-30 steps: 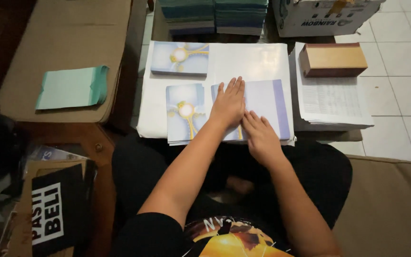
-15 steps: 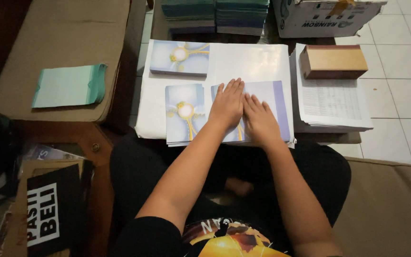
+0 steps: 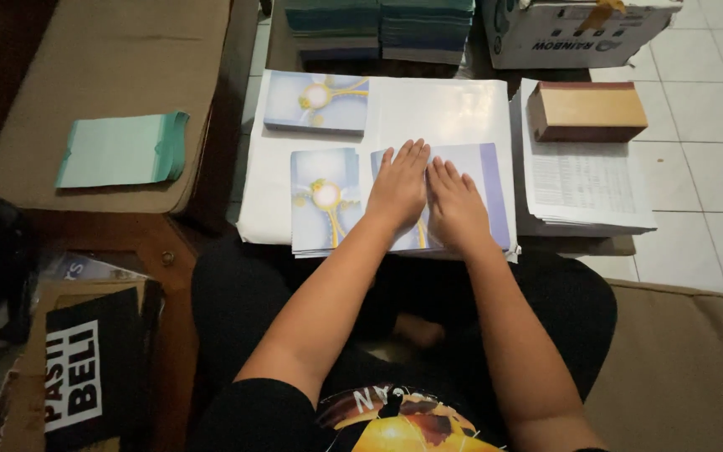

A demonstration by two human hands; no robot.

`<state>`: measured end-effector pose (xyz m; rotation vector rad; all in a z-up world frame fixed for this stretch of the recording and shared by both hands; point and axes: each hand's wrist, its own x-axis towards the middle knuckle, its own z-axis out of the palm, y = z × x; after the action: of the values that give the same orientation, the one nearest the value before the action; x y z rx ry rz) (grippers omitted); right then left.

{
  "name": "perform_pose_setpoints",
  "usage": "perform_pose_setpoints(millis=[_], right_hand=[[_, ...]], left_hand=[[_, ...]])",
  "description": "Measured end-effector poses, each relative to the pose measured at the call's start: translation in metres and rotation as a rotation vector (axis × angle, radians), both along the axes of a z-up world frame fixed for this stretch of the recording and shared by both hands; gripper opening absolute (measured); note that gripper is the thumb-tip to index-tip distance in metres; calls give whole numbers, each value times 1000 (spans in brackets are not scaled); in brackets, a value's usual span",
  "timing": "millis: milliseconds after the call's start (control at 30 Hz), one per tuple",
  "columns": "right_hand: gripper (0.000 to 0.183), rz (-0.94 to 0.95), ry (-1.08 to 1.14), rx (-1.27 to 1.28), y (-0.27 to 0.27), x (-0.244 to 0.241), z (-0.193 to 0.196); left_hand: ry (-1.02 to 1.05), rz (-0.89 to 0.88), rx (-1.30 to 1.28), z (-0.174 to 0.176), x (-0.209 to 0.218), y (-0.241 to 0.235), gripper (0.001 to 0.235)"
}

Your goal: The person is flipping through and organizing stacks of printed booklets, likely for quality control or final assembly.

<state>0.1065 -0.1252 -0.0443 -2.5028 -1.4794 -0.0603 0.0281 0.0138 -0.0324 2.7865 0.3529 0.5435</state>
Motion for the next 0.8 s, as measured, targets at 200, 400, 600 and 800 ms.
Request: perform_pose_setpoints(millis=[200, 400, 600, 800], right_hand=[[63, -9, -10, -26, 8, 5, 6], [66, -9, -92, -39, -34, -34, 6], [70, 35, 233, 51, -42, -25, 28], [66, -36, 603, 300, -49, 2, 11]], left_hand=[[13, 18, 9, -3, 3, 0, 53], [9, 9, 21, 5, -1, -2, 56], [-146, -11, 254, -15, -11, -21, 47], [219, -293, 79, 31, -92, -44, 113]])
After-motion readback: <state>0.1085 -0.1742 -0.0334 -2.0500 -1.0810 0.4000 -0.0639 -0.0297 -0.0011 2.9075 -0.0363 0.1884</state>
